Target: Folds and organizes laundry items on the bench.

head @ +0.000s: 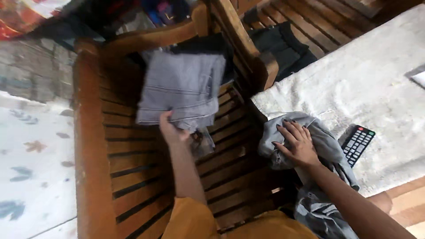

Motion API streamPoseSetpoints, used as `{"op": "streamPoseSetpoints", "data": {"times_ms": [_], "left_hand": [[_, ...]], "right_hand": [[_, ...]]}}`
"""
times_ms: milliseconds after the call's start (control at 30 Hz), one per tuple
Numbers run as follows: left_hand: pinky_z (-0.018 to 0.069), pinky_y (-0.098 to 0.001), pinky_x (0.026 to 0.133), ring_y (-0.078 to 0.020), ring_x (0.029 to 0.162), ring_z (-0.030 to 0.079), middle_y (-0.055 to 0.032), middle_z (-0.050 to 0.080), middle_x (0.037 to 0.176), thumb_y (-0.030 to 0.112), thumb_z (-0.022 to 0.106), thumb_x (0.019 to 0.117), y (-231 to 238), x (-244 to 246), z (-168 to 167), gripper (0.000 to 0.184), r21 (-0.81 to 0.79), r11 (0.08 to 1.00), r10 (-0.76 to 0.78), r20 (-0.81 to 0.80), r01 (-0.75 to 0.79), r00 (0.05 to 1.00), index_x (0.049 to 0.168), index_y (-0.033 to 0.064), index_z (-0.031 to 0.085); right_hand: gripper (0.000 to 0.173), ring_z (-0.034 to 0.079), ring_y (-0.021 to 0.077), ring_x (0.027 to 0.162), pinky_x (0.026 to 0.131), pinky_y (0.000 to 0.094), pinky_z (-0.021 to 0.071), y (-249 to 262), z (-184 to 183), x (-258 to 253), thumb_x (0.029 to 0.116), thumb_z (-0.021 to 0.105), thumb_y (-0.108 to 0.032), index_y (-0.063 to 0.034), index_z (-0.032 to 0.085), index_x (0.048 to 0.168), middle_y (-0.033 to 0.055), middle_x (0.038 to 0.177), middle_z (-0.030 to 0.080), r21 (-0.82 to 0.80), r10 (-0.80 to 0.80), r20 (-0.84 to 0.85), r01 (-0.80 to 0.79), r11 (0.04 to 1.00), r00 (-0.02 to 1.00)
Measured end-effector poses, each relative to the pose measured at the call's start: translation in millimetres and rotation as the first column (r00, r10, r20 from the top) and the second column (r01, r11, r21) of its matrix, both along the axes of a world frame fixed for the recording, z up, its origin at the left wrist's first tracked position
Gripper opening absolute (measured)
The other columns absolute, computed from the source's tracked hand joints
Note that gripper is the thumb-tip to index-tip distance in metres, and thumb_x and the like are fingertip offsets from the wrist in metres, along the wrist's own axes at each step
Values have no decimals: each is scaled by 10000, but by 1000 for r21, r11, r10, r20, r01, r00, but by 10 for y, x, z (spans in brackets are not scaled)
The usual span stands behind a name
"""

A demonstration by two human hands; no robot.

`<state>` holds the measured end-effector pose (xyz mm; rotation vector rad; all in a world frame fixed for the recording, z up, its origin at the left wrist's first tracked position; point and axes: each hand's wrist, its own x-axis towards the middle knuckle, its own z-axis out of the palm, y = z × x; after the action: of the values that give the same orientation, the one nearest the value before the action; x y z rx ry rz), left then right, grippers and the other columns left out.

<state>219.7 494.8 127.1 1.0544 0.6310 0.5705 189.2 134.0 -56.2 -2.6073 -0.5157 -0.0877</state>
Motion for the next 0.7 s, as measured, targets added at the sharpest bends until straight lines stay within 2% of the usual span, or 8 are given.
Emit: {"op": "streamPoseSetpoints", "data": {"times_ms": [133, 267, 333, 400, 500, 567, 633, 700], "left_hand": [[590, -422, 871, -164, 990, 682, -48, 676, 1035, 173, 336, 1023, 763, 317, 204, 225, 246, 966, -16, 347, -74, 938, 1148, 131, 519], [563, -495, 924, -238, 1078, 647, -136, 632, 1130, 199, 275, 1050, 1451, 966, -104, 292, 269, 953, -26, 535, -141, 844, 1239, 64, 452], [566, -490, 914, -228, 1082, 644, -129, 627, 1156, 260, 281, 1058, 1596, 1186, -521, 331, 196, 969, 53, 438, -152, 897, 1271, 76, 456], [549, -496, 928, -227, 1116, 621, -116, 600, 1233, 340, 340, 1065, 1638, 1271, -1141, 379, 84, 983, 147, 197, -166, 969, 1334, 102, 461], [493, -518, 1018, -258, 1254, 551, -122, 529, 1409, 410, 438, 1052, 1597, 1212, -2137, 514, -107, 985, 122, -137, -137, 983, 1475, 119, 404], [501, -503, 1035, -256, 1282, 554, -126, 531, 1435, 408, 453, 1067, 1583, 1215, -2470, 526, -121, 981, 137, -134, -153, 981, 1496, 110, 398], [496, -494, 1046, -271, 1306, 538, -152, 500, 1466, 359, 405, 1094, 1465, 1206, -2354, 510, -75, 980, 173, -156, -186, 973, 1517, 78, 364], [437, -443, 1094, -251, 1337, 496, -133, 457, 1515, 255, 370, 1124, 1056, 1292, -1540, 448, -128, 940, 242, -399, -315, 885, 1535, 80, 345]], "right_hand": [[698, 391, 391, 1471, 1185, 652, 250, -20, -29, -12, 974, 424, -687, -232, 549, 1488, 122, 1570, 473, 2, -8, -8, 8, 1000, 1000], [685, 385, 394, 1472, 1181, 652, 251, -15, 1, -23, 979, 436, -672, -220, 558, 1479, 138, 1569, 469, 3, -9, -6, 9, 1000, 1000], [690, 381, 396, 1475, 1181, 651, 252, -26, -9, -28, 982, 430, -675, -208, 567, 1471, 151, 1563, 473, -3, -7, 6, 7, 1000, 1000], [697, 381, 392, 1475, 1179, 649, 259, -40, -30, -22, 983, 418, -681, -203, 569, 1467, 153, 1560, 475, -18, -4, 10, 4, 1000, 1000], [691, 373, 380, 1481, 1184, 640, 256, -43, -30, -25, 981, 426, -683, -205, 578, 1457, 144, 1566, 470, -25, -12, 2, 12, 1000, 1000], [682, 366, 375, 1487, 1187, 639, 252, -44, -26, -31, 981, 434, -681, -213, 577, 1457, 136, 1569, 468, -30, -19, -2, 19, 999, 1000], [684, 372, 383, 1482, 1182, 639, 257, -44, -18, -26, 980, 438, -678, -205, 582, 1452, 144, 1562, 475, -36, -16, 8, 16, 999, 1000], [684, 377, 394, 1477, 1180, 636, 260, -28, 0, -25, 982, 439, -672, -188, 592, 1441, 157, 1553, 483, -34, -16, 14, 16, 999, 1000]]}}
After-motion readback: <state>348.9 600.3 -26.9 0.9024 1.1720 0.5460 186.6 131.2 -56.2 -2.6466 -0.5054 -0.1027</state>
